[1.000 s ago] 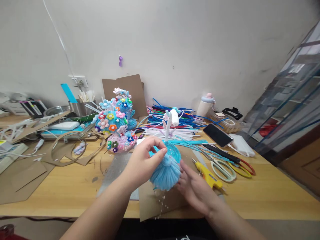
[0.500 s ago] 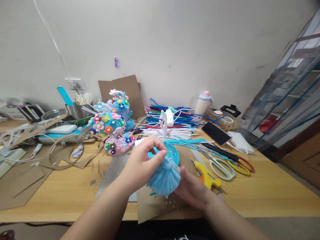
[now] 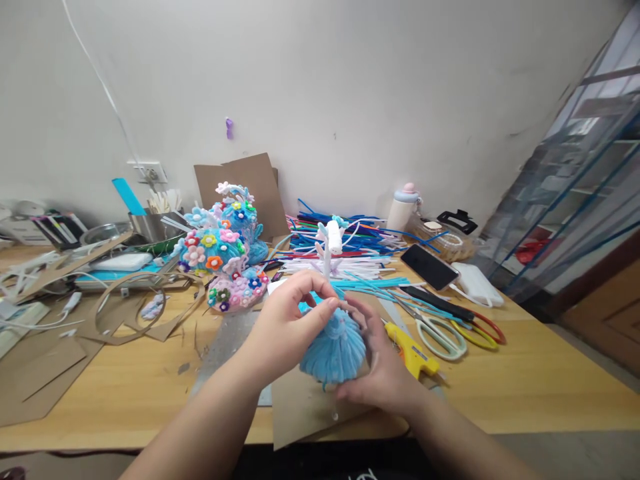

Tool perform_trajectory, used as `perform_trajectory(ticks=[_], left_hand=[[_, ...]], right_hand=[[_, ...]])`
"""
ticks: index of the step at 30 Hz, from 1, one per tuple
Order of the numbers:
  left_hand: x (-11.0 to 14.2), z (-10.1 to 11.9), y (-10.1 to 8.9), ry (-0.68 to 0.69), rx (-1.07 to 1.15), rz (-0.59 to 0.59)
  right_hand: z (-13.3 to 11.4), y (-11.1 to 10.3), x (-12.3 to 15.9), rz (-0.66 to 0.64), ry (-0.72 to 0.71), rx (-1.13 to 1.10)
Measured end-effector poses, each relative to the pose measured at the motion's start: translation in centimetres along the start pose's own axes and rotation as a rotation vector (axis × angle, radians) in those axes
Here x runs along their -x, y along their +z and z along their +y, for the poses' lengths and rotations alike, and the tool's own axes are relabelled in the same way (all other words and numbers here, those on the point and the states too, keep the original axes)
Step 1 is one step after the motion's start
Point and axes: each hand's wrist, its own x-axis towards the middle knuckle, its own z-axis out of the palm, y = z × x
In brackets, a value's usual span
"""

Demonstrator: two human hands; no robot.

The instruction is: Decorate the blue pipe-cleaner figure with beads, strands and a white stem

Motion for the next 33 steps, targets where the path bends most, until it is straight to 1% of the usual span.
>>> perform_trajectory(ticks=[2,4,8,11,13,16,18,23,25,29,33], left_hand=[[0.0,0.1,-0.1,-0.009,0.022,-0.007],[0.2,0.2,-0.4,-0.034,0.072,-0.009],[0.5,0.2,-0.9,-0.106,0.281,-0.02],[0.8,0.1,-1.4,-0.115,0.385,-0.081],[1.2,0.2,-1.9,-0.056,0.36,-0.137],[1.9,0.8,-2.8,0.048,0.239,-0.249],[2.3,1.3,-3.3,0.082,0.149,-0.287],[3.1,2.2,-3.9,0.225,-0.016,-0.321],[3.3,2.3,-3.9,0.254,-0.078,-0.341],[3.9,2.4,-4.0,0.263,-0.105,-0.352],[4.5,2.4,-3.9,0.228,-0.065,-0.312]], right_hand=[[0.0,0.2,0.1,0.014,0.002,-0.019],[-0.3,0.3,0.1,-0.004,0.012,-0.074],[-1.9,0.3,0.1,-0.1,0.036,-0.226],[-3.4,0.2,0.3,-0.182,0.104,-0.304],[-4.0,0.2,0.5,-0.233,0.144,-0.361],[-4.5,0.0,0.6,-0.293,0.191,-0.441],[-4.9,-0.1,0.7,-0.328,0.214,-0.468],[-5.7,-0.1,0.8,-0.386,0.244,-0.446],[-5.9,0.0,0.9,-0.399,0.238,-0.412],[-5.8,0.0,1.3,-0.397,0.228,-0.346],[-5.9,-0.3,1.3,-0.425,0.256,-0.303]])
